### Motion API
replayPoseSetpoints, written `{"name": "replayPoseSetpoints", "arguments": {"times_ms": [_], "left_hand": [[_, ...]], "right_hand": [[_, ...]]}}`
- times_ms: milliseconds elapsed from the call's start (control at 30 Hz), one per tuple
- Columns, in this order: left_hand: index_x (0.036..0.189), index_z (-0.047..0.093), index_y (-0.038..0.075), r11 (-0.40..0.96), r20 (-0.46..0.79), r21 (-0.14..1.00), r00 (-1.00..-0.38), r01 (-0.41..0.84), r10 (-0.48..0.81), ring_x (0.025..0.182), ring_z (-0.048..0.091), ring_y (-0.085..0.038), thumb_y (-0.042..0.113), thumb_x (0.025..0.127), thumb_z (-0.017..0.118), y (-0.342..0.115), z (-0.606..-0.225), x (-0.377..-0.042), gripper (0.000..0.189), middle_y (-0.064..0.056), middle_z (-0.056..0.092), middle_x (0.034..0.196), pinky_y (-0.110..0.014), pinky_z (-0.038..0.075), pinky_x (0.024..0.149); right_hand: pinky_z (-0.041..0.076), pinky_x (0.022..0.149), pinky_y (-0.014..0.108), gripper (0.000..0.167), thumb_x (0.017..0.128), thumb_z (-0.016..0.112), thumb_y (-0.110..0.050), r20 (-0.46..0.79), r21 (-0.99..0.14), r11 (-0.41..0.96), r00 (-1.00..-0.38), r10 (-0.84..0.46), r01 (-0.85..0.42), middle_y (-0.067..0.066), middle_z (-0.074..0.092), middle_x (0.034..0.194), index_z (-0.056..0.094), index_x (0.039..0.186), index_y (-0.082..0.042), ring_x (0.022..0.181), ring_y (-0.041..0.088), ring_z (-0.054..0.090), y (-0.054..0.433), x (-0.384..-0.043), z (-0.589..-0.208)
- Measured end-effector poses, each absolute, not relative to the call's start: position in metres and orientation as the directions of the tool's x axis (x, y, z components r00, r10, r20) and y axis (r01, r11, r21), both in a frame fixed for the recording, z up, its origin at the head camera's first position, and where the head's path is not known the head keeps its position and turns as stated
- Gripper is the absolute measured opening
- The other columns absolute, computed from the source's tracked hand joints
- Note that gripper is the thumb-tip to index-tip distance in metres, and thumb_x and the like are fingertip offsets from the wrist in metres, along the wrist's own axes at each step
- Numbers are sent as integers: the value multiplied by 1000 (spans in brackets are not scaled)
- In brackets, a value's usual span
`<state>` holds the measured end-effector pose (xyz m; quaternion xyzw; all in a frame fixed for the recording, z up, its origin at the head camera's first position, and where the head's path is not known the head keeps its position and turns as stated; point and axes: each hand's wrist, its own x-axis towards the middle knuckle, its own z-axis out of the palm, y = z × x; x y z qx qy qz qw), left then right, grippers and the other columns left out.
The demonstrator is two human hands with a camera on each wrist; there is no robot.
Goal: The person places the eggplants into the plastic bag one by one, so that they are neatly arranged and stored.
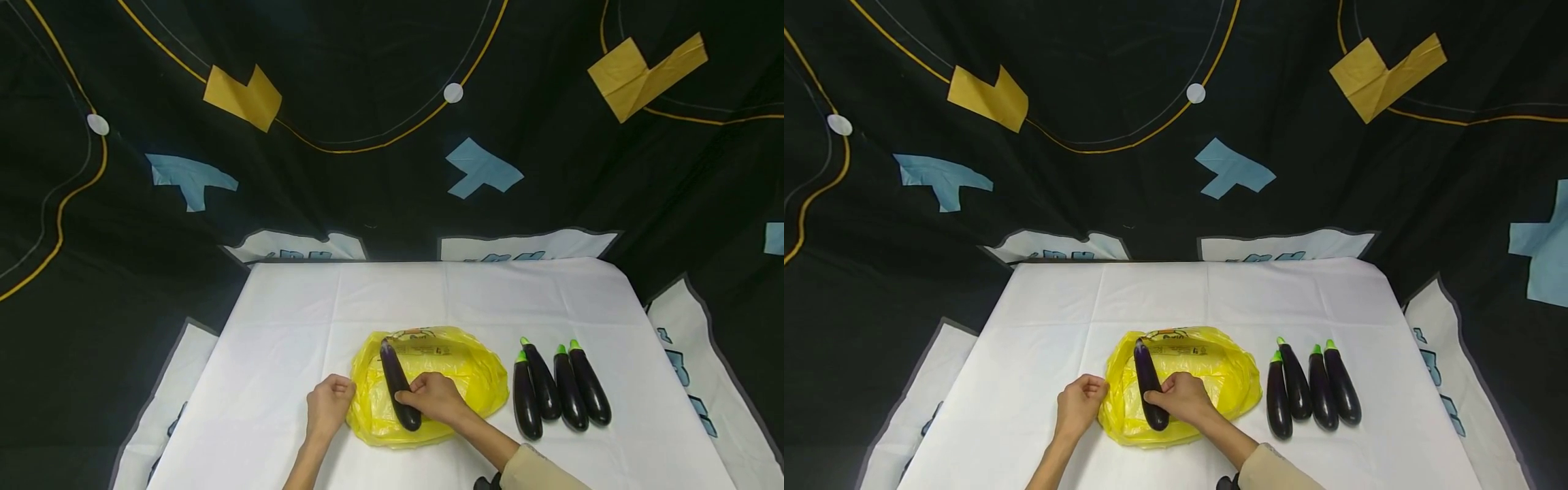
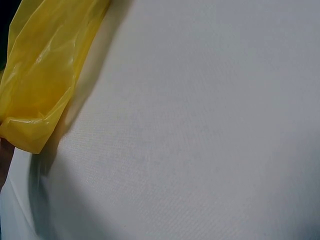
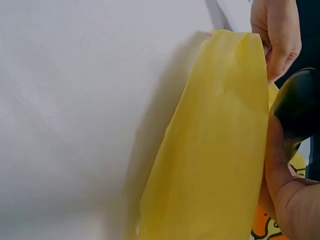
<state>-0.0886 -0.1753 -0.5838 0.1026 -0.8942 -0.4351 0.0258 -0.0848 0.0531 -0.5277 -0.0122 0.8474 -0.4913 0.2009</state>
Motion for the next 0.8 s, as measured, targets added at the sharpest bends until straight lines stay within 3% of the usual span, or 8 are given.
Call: {"name": "replayPoseSetpoints", "arguments": {"times_ms": [367, 800], "left_hand": [[79, 67, 6, 615, -34, 774, -979, -154, -202, 53, 57, -8, 10, 84, 67, -174, -585, -89, 6, 1, 64, 65, -21, 48, 47], [80, 70, 3, 600, 26, 798, -991, -59, -132, 60, 59, -8, 8, 84, 71, -176, -585, -88, 6, 0, 67, 70, -19, 50, 52]], "right_hand": [[49, 52, 28, 37, 77, 74, -36, -320, -852, 489, -925, -204, 187, 2, 62, 69, 62, 83, -2, 60, 14, 60, 36, -87, -532], [46, 48, 26, 34, 76, 76, -35, -311, -828, 534, -932, -185, 171, 1, 60, 64, 62, 78, -4, 57, 13, 58, 26, -87, -542]]}}
